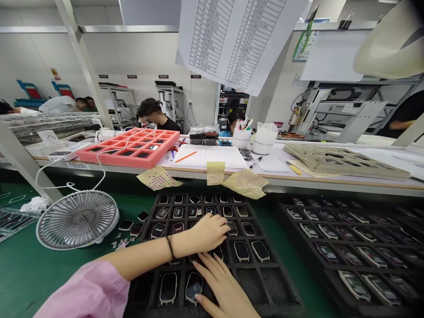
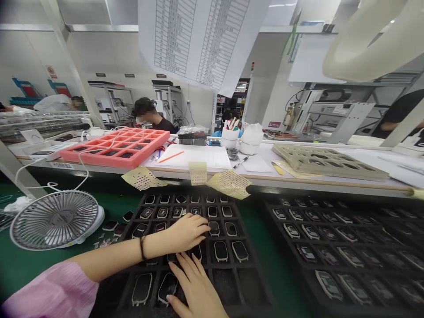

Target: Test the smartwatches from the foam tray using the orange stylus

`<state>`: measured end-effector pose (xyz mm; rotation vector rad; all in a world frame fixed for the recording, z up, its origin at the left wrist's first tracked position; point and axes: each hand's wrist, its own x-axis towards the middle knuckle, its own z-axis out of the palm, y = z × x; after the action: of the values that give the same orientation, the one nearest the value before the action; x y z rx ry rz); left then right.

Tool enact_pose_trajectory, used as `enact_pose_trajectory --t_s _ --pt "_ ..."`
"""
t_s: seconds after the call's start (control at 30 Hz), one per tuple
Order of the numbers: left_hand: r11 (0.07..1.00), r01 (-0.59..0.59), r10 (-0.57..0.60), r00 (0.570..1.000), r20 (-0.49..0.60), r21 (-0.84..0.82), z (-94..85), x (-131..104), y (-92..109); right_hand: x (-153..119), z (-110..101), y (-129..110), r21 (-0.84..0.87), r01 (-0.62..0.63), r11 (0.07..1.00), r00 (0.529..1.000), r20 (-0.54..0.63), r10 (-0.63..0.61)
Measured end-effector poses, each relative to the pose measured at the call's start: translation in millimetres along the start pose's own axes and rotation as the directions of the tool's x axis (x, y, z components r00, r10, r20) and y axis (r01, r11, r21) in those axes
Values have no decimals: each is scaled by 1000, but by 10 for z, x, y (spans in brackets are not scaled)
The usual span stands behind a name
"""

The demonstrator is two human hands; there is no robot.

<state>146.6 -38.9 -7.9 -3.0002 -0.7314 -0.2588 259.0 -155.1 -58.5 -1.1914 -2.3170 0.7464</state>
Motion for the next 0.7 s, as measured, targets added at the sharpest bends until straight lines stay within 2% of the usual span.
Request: enact_pose_trajectory --t_s 0.07,0.13,0.27,0.43,0.63,0.7 --pt "999 -31 32 999 38 -30 81 260 29 1 -7 0 -12 4 1000 1000 -3 -4" --pt "999 17 -12 989 148 -37 168 476 5 1 -10 6 -20 5 1000 1000 -6 -5" --pt "998 52 -45 979 197 -29 243 720 -81 8 -17 21 -25 4 1000 1000 -15 -4" --pt "990 115 -96 971 218 -80 191 717 -58 23 -17 44 -12 1 1000 1000 12 -1" --pt "977 204 -212 948 238 57 233 693 81 31 -5 59 -30 9 1000 1000 20 -8" --pt "977 204 -214 946 243 66 225 687 73 33 -23 36 -31 -1 1000 1000 30 1"
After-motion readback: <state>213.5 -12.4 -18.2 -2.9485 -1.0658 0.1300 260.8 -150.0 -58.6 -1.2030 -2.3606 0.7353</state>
